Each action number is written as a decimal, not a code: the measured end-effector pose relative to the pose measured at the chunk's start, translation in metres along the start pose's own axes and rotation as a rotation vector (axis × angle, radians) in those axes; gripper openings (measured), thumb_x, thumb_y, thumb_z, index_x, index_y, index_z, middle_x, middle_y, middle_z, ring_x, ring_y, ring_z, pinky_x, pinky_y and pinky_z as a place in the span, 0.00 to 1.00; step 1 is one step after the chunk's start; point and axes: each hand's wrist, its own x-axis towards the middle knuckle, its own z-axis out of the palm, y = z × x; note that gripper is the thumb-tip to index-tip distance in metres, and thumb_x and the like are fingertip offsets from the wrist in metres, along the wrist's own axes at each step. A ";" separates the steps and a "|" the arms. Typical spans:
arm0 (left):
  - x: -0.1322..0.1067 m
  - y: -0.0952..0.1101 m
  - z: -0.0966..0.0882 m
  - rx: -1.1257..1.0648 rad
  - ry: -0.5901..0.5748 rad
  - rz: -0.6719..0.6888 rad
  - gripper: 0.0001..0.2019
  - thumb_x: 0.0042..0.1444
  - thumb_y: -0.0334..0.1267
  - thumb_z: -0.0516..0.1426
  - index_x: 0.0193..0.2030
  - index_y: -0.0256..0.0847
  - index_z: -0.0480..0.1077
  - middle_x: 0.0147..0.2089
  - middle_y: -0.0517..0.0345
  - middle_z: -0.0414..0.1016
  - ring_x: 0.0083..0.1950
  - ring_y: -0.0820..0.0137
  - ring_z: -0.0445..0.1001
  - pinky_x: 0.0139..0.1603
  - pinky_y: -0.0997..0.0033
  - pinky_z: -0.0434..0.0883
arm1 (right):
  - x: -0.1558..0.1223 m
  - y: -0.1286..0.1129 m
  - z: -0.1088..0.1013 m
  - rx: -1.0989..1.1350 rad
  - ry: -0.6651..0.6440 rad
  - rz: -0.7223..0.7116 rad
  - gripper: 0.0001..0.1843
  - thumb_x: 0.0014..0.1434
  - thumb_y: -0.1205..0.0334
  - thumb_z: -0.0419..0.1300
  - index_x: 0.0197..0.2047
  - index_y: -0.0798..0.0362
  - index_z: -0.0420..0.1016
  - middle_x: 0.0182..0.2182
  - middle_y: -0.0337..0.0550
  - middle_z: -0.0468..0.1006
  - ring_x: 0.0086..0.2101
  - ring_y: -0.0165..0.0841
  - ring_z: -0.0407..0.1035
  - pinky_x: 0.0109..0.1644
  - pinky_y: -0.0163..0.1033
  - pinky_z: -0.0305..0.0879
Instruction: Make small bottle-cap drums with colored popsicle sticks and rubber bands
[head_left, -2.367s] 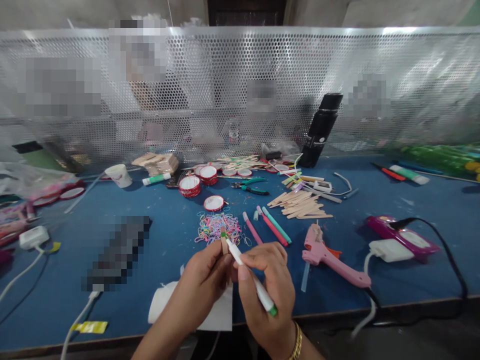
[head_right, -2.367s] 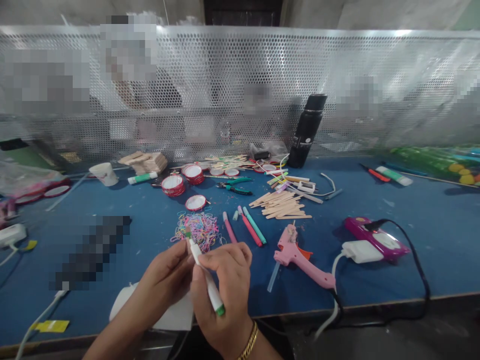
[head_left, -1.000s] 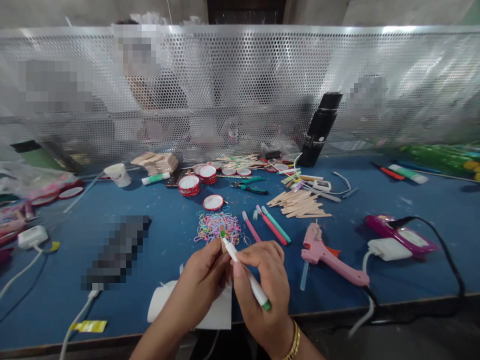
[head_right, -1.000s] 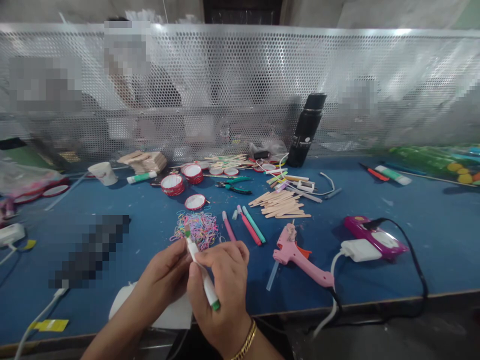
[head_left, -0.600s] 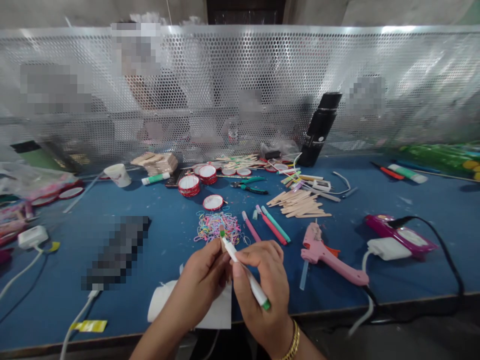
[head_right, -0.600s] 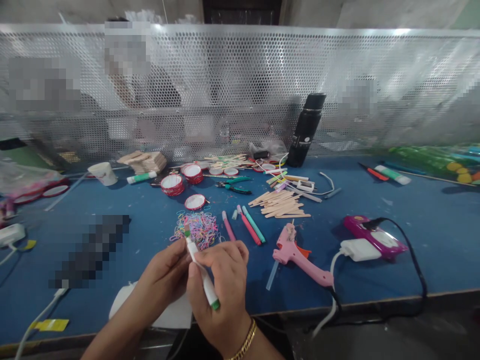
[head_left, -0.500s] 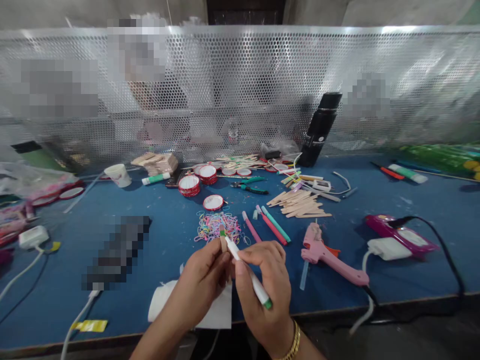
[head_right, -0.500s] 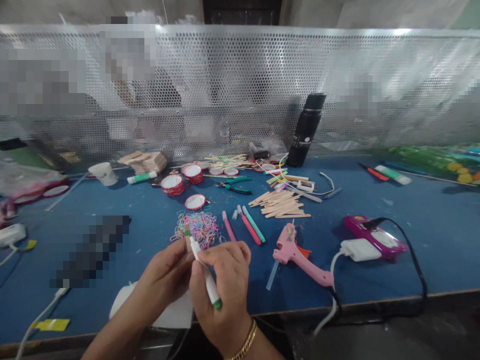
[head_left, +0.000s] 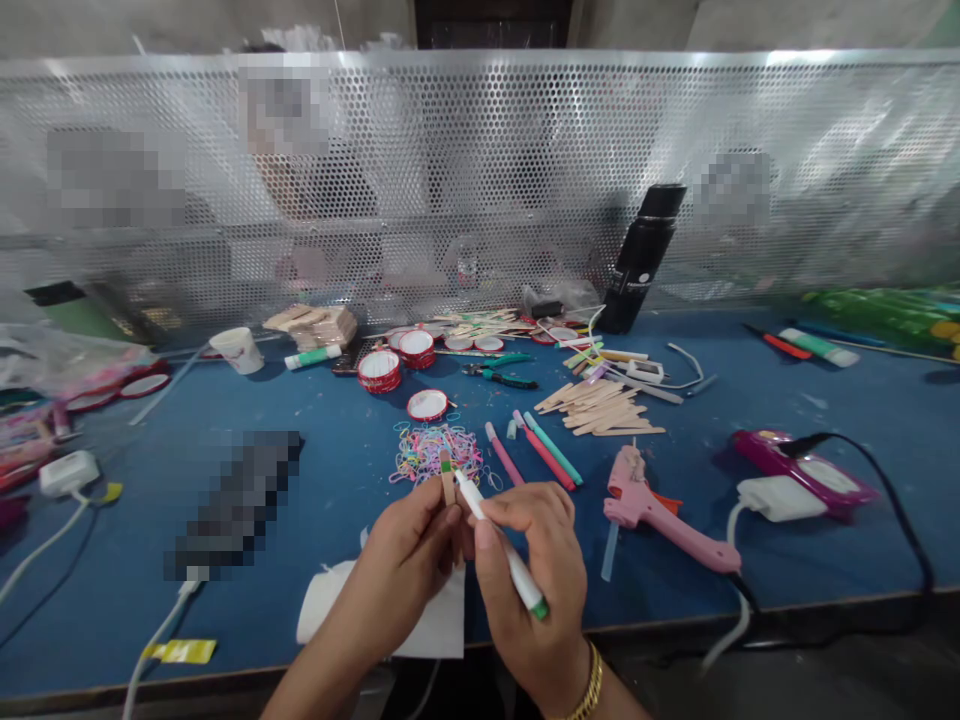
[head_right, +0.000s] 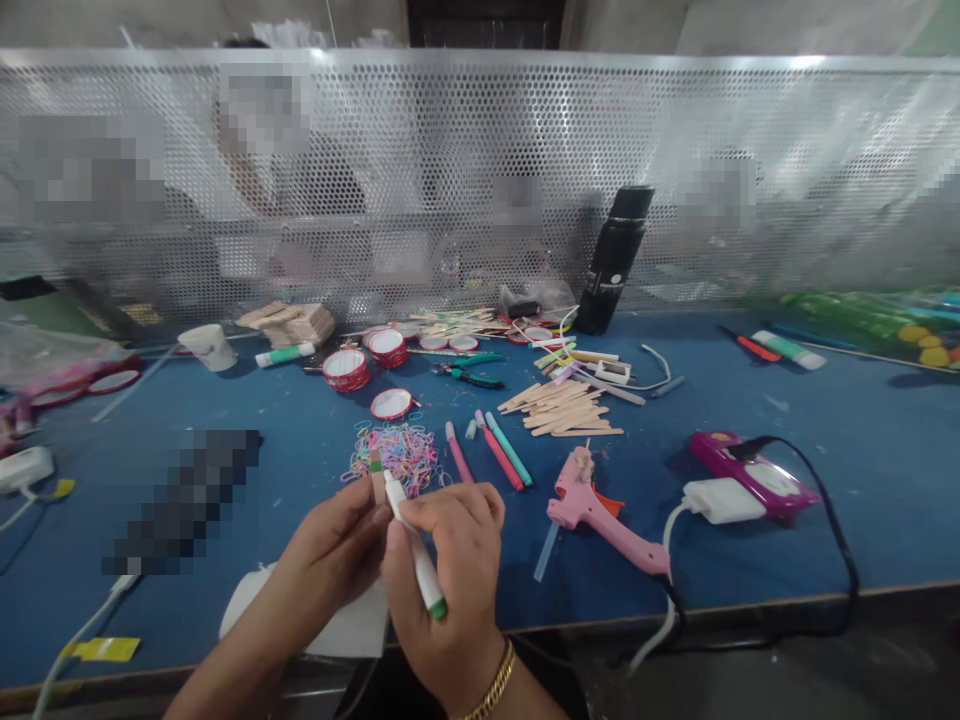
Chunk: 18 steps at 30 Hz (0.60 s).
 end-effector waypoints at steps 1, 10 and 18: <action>0.000 0.001 0.000 -0.009 0.001 -0.003 0.16 0.72 0.50 0.53 0.38 0.41 0.68 0.32 0.63 0.64 0.32 0.74 0.59 0.32 0.73 0.60 | 0.000 0.000 0.000 0.005 -0.007 -0.005 0.07 0.67 0.72 0.57 0.45 0.52 0.71 0.35 0.39 0.79 0.37 0.35 0.73 0.49 0.46 0.62; 0.000 0.001 0.001 0.008 0.006 0.006 0.15 0.72 0.49 0.53 0.37 0.42 0.67 0.31 0.63 0.66 0.31 0.74 0.60 0.31 0.74 0.60 | 0.000 0.000 0.000 0.008 0.000 0.010 0.07 0.67 0.72 0.57 0.45 0.52 0.71 0.36 0.39 0.79 0.38 0.34 0.72 0.49 0.46 0.62; 0.000 0.006 0.001 0.034 0.011 0.011 0.16 0.72 0.49 0.53 0.36 0.41 0.68 0.31 0.62 0.66 0.31 0.73 0.61 0.31 0.73 0.61 | 0.002 0.000 0.001 -0.004 -0.001 0.012 0.07 0.67 0.72 0.57 0.44 0.51 0.71 0.35 0.39 0.80 0.37 0.35 0.74 0.48 0.46 0.62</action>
